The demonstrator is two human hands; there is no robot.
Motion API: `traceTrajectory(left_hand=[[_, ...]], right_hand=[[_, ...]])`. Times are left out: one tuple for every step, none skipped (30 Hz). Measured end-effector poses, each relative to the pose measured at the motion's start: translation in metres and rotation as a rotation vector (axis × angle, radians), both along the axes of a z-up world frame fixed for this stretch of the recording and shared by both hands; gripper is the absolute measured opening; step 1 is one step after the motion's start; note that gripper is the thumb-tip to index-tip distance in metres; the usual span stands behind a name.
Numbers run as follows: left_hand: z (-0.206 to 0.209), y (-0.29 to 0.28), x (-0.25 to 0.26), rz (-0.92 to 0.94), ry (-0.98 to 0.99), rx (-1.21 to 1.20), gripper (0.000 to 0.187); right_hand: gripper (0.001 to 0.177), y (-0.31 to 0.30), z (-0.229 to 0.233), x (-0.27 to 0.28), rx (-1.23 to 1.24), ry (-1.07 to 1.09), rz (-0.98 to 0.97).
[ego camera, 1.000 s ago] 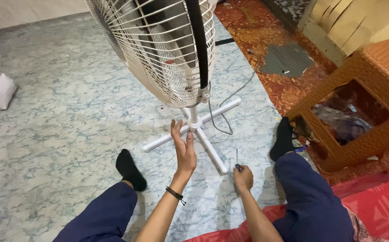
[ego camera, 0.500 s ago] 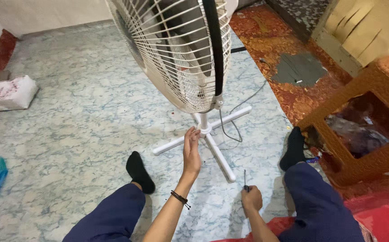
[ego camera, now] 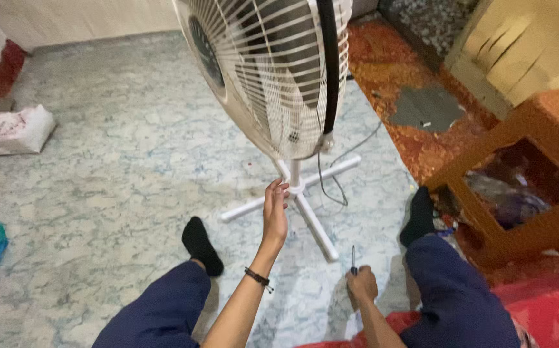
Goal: The person uses a screwdriver to loosen screws on the front grille of a standing electric fan, then removes the front grille and sets it aside. The person then reaches for the central hub nut on the fan blades.
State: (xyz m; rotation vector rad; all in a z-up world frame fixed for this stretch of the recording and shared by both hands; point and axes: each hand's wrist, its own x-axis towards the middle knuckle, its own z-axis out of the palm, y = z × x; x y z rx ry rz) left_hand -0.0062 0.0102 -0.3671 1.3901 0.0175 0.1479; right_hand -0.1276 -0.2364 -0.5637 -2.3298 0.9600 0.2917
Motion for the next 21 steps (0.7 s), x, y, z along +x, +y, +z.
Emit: traceTrajectory(left_hand=[[-0.010,-0.003,0.001,-0.001,0.020,-0.013,0.053],[-0.022,-0.007,-0.003,-0.010,-0.005,0.004,0.050],[-0.035,-0.013,-0.008,-0.017,-0.032,0.022,0.048],[-0.049,-0.020,-0.012,-0.025,-0.059,0.039,0.045],[-0.064,-0.027,-0.020,-0.054,-0.007,0.101,0.044],[-0.079,-0.034,-0.028,-0.083,0.045,0.162,0.043],[-0.093,-0.042,-0.035,-0.118,0.097,0.223,0.041],[-0.106,-0.048,-0.041,-0.143,0.151,0.266,0.040],[-0.119,-0.056,-0.047,-0.173,0.206,0.308,0.039],[-0.130,-0.062,-0.053,-0.203,0.260,0.351,0.038],[-0.138,-0.067,-0.058,-0.205,0.242,0.364,0.036],[-0.144,-0.072,-0.060,-0.207,0.223,0.377,0.034],[-0.148,-0.079,-0.061,-0.214,0.202,0.388,0.032],[-0.149,-0.087,-0.059,-0.184,0.108,0.348,0.029],[-0.145,-0.093,-0.055,-0.154,0.014,0.308,0.025],[-0.138,-0.099,-0.051,-0.151,0.045,0.322,0.026],[-0.129,-0.103,-0.046,-0.143,0.073,0.340,0.027],[-0.117,-0.106,-0.043,-0.129,0.023,0.337,0.027],[-0.103,-0.109,-0.037,-0.111,-0.031,0.333,0.028],[-0.089,-0.113,-0.034,-0.124,-0.016,0.321,0.029],[-0.078,-0.116,-0.034,-0.133,0.005,0.309,0.030]], right_hand=[[0.057,0.000,-0.002,-0.001,-0.015,-0.017,0.014],[0.056,-0.001,-0.004,-0.002,-0.030,-0.034,0.028],[0.055,-0.001,-0.007,-0.001,-0.045,-0.053,0.043],[0.053,-0.003,-0.010,0.001,-0.053,-0.055,0.043],[0.050,-0.002,-0.014,0.000,-0.058,-0.047,0.043],[0.048,-0.003,-0.019,-0.002,-0.064,-0.039,0.043],[0.047,-0.003,-0.024,-0.001,-0.079,-0.062,0.047],[0.046,-0.005,-0.027,0.000,-0.094,-0.084,0.050],[0.047,-0.005,-0.030,-0.003,-0.061,-0.156,0.013],[0.047,-0.003,-0.032,-0.001,-0.028,-0.228,-0.025],[0.048,-0.001,-0.030,0.001,0.028,-0.317,-0.067],[0.048,0.002,-0.026,0.008,0.081,-0.407,-0.111],[0.043,0.006,-0.019,0.022,0.153,-0.551,-0.166],[0.043,0.008,-0.009,0.036,0.137,-0.600,-0.161],[0.043,0.009,0.005,0.044,0.343,-0.850,-0.116],[0.042,0.011,0.022,0.056,0.414,-0.930,-0.118],[0.043,0.012,0.041,0.065,0.487,-1.010,-0.089],[0.044,0.012,0.061,0.070,0.560,-1.090,-0.061],[0.043,0.011,0.083,0.074,0.595,-1.102,-0.042],[0.042,0.010,0.104,0.076,0.630,-1.114,-0.023],[0.042,0.009,0.121,0.075,0.635,-1.125,0.004]])
